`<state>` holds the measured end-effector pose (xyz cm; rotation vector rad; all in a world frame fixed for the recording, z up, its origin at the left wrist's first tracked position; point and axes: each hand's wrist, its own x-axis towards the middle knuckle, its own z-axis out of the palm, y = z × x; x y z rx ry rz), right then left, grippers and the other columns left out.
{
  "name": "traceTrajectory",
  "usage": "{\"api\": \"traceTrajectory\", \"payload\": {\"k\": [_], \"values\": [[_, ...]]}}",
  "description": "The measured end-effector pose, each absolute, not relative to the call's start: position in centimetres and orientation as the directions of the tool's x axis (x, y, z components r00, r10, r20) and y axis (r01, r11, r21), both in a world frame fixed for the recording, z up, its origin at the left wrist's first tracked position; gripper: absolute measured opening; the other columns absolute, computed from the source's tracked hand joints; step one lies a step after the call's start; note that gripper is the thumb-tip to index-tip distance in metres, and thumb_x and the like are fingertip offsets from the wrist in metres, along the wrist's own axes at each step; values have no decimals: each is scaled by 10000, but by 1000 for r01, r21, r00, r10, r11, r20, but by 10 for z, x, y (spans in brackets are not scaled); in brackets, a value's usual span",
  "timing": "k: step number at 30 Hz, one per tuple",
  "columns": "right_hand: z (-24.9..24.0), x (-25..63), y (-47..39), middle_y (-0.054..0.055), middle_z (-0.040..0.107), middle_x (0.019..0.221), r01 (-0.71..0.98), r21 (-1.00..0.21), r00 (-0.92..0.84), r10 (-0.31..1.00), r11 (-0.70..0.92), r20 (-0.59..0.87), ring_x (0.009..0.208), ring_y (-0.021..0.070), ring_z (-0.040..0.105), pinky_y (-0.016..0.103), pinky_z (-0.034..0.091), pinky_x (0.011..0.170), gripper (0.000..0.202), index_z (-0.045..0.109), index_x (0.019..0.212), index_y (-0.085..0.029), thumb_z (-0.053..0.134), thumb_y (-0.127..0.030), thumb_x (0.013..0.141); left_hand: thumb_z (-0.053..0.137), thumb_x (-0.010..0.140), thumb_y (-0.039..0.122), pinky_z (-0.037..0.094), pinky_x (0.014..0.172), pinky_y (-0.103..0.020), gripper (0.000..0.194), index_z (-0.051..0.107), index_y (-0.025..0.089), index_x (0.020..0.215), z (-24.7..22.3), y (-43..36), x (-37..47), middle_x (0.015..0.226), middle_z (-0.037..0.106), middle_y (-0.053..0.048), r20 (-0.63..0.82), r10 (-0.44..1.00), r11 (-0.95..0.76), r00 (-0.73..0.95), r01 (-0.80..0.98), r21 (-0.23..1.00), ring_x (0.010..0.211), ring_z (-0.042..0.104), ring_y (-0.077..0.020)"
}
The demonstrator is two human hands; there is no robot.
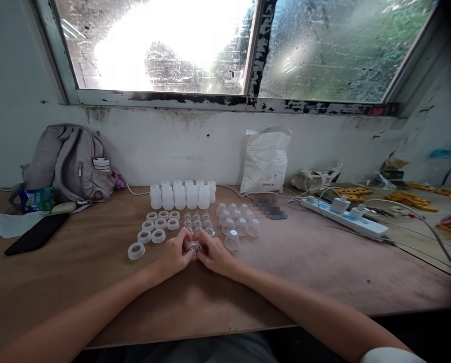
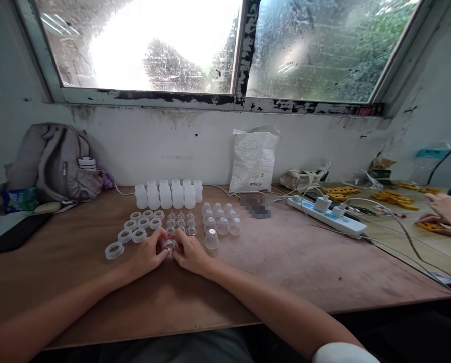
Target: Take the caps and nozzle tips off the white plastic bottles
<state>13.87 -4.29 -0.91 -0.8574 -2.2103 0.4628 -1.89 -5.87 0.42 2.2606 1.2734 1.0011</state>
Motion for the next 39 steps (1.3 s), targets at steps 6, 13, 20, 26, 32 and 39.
{"api": "traceTrajectory", "payload": {"k": [6,13,20,26,32,39], "values": [[-10,137,-43,-46,467,581,426,-532,-525,679,732,514,501,84,407,186,317,514,123,421,839,-191,411,-126,735,421,666,117,316,520,-212,168,396,192,814,7,-63,-19,555,401,67,370,853,-521,367,582,625,512,408,-95],[0,140,-51,-48,454,570,365,-581,-558,671,727,488,492,77,419,174,341,494,178,457,927,-181,454,-179,749,423,679,131,336,536,-220,157,411,192,823,4,-58,-23,603,451,48,364,871,-492,330,595,635,552,448,-108],[1,143,-59,-24,487,647,299,-547,-638,590,782,495,544,85,451,193,378,552,307,469,1021,-179,463,-138,717,419,627,80,318,529,-212,242,418,197,838,3,-57,-29,579,434,56,369,858,-514,357,603,611,537,436,-108],[0,147,-62,-9,512,664,314,-509,-670,567,802,479,561,100,466,202,385,558,315,464,1045,-188,457,-142,733,412,655,101,307,524,-211,244,412,208,875,2,-61,-28,578,440,56,329,850,-527,412,639,560,525,440,-113],[-3,145,-62,20,556,739,377,-474,-639,594,796,489,592,108,496,211,399,577,281,465,1034,-172,472,-168,753,395,671,94,347,556,-229,275,412,209,920,-2,-57,-29,633,455,43,353,845,-535,402,651,538,567,464,-120],[-3,139,-56,49,564,911,546,-393,-519,667,740,535,762,141,548,242,427,675,289,512,1080,-240,459,-198,799,454,685,113,429,711,-280,310,453,192,985,0,-48,-32,920,538,-33,452,825,-565,338,517,643,767,524,-139]]}}
